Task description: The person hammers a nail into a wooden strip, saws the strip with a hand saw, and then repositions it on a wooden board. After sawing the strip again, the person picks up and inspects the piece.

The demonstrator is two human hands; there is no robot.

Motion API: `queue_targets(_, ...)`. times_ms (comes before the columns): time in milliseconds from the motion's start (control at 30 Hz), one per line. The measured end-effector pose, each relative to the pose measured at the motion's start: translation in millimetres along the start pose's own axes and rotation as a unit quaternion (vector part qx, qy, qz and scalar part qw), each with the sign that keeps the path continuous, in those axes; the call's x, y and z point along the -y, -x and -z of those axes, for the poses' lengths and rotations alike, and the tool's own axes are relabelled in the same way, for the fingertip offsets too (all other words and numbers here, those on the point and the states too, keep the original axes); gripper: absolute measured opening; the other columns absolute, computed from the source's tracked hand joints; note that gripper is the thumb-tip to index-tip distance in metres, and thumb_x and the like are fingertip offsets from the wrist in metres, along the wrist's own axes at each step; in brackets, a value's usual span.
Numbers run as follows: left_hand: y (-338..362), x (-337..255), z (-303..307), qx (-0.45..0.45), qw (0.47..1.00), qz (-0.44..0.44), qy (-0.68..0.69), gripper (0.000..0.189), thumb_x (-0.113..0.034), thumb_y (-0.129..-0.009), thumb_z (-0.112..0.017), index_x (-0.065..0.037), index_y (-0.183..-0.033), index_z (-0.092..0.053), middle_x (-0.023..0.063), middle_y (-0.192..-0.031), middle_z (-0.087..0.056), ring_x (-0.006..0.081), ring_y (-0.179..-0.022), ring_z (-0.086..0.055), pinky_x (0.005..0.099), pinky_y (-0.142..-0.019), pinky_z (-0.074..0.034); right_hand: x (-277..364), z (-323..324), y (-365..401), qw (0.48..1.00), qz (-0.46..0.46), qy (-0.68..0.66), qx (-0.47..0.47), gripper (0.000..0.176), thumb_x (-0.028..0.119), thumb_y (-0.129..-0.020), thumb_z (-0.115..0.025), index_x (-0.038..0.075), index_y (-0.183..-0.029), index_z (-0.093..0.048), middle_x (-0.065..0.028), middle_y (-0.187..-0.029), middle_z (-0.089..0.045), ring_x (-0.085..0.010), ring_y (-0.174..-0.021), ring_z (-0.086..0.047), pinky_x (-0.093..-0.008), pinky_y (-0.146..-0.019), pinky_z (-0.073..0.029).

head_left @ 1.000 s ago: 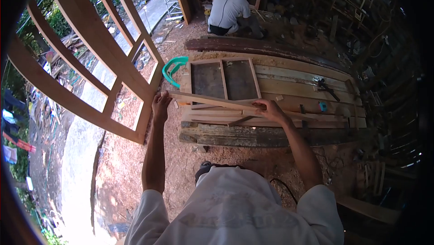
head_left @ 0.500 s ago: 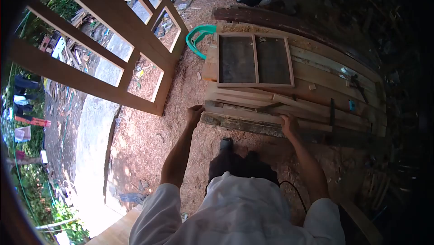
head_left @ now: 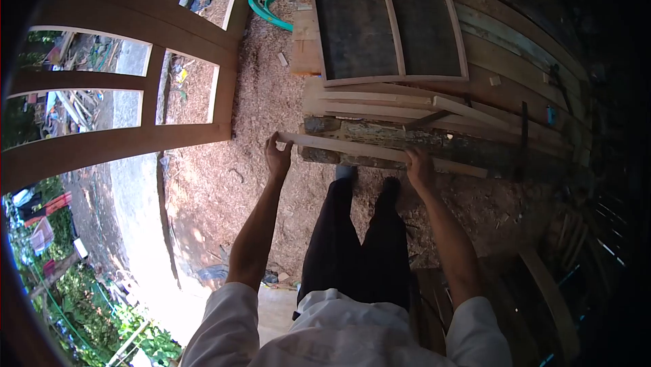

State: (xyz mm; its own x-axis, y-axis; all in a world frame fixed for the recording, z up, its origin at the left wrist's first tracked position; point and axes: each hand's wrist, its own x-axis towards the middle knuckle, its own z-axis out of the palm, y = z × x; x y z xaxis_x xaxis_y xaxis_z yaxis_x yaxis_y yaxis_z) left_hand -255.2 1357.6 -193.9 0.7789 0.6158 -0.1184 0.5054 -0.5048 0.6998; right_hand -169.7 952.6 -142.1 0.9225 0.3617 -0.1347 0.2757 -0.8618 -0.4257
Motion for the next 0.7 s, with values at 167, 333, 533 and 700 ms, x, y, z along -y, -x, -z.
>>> queue_targets(167, 15, -62, 19, 0.066, 0.952, -0.263, -0.140, 0.054, -0.010, -0.073, -0.073, -0.014, -0.124, -0.056, 0.0121, -0.127, -0.052, 0.0340, -0.120, -0.047, 0.0461, -0.100, -0.038, 47, -28, -27, 0.999, 0.042, -0.026, 0.017, 0.035, -0.001, -0.076, -0.064, 0.004, -0.110, -0.064, -0.0154, -0.107, -0.060, -0.0345, -0.098, -0.057, -0.0450, -0.086, -0.047)
queue_targets(333, 16, -64, -2, 0.147, 0.936, -0.302, -0.109, 0.051, -0.012, -0.073, -0.072, -0.012, -0.122, -0.057, 0.0100, -0.124, -0.055, 0.0317, -0.119, -0.048, 0.0440, -0.100, -0.038, 111, -59, -59, 0.990, 0.128, -0.062, 0.001, 0.031, -0.002, -0.075, -0.064, 0.000, -0.105, -0.063, -0.0152, -0.105, -0.061, -0.0349, -0.096, -0.058, -0.0454, -0.084, -0.047)
queue_targets(533, 6, -57, 4, 0.136, 0.931, -0.315, -0.121, 0.043, -0.011, -0.078, -0.066, -0.010, -0.120, -0.058, 0.0082, -0.120, -0.058, 0.0291, -0.115, -0.050, 0.0432, -0.100, -0.038, 110, -68, -62, 0.982, 0.106, -0.153, 0.021, 0.033, -0.005, -0.075, -0.059, 0.001, -0.108, -0.060, -0.0172, -0.105, -0.059, -0.0371, -0.101, -0.054, -0.0465, -0.089, -0.044)
queue_targets(700, -6, -60, 7, 0.165, 0.905, -0.353, -0.170, 0.040, -0.003, -0.080, -0.052, -0.007, -0.118, -0.059, 0.0099, -0.120, -0.056, 0.0292, -0.115, -0.051, 0.0438, -0.103, -0.036, 64, -54, -37, 0.997, 0.055, 0.026, -0.043, 0.050, -0.004, -0.079, -0.062, 0.004, -0.127, -0.049, -0.0172, -0.120, -0.052, -0.0382, -0.114, -0.047, -0.0493, -0.097, -0.039)
